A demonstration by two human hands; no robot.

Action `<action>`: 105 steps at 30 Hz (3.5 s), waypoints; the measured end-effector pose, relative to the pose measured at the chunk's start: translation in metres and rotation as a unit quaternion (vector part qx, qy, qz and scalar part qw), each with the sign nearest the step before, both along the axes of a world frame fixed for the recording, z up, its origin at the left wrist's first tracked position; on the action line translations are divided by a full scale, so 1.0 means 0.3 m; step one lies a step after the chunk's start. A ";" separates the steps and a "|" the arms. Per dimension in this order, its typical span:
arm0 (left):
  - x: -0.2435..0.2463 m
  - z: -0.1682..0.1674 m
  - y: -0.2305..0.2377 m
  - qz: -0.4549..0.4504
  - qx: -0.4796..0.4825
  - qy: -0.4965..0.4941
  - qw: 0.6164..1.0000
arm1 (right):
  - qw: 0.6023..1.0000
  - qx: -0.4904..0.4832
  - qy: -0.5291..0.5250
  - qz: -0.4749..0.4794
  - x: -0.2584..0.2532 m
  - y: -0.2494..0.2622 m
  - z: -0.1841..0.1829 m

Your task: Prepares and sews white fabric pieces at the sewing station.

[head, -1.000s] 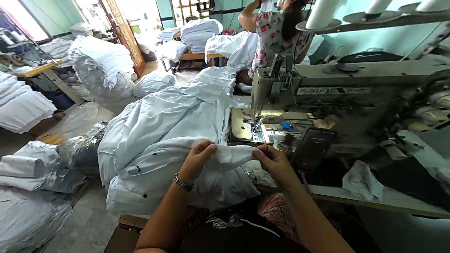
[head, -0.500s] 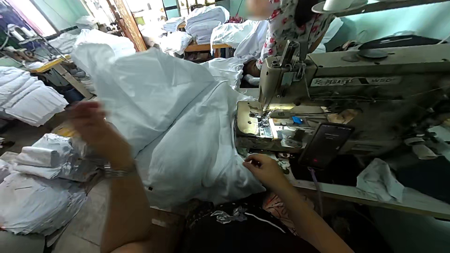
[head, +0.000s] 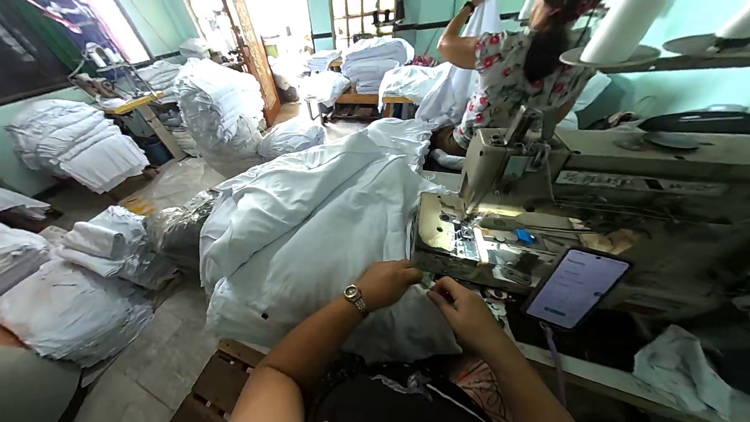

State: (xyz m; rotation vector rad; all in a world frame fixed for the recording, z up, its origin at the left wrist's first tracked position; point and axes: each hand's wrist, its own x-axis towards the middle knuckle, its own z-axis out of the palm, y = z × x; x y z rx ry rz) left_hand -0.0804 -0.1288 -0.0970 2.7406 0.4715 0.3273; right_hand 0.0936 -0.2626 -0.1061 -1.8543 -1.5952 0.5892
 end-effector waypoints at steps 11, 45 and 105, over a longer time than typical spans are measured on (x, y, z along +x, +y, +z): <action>-0.017 0.004 0.004 0.011 -0.064 -0.033 0.997 | 0.998 -0.051 0.019 0.036 0.005 0.006 -0.014; 0.021 -0.066 -0.205 0.088 -0.414 -0.254 0.870 | 0.913 0.280 0.144 -0.260 0.222 -0.185 0.007; -0.138 0.050 -0.247 0.122 -0.160 -0.248 0.948 | 0.937 0.197 0.018 -0.287 0.219 -0.282 -0.056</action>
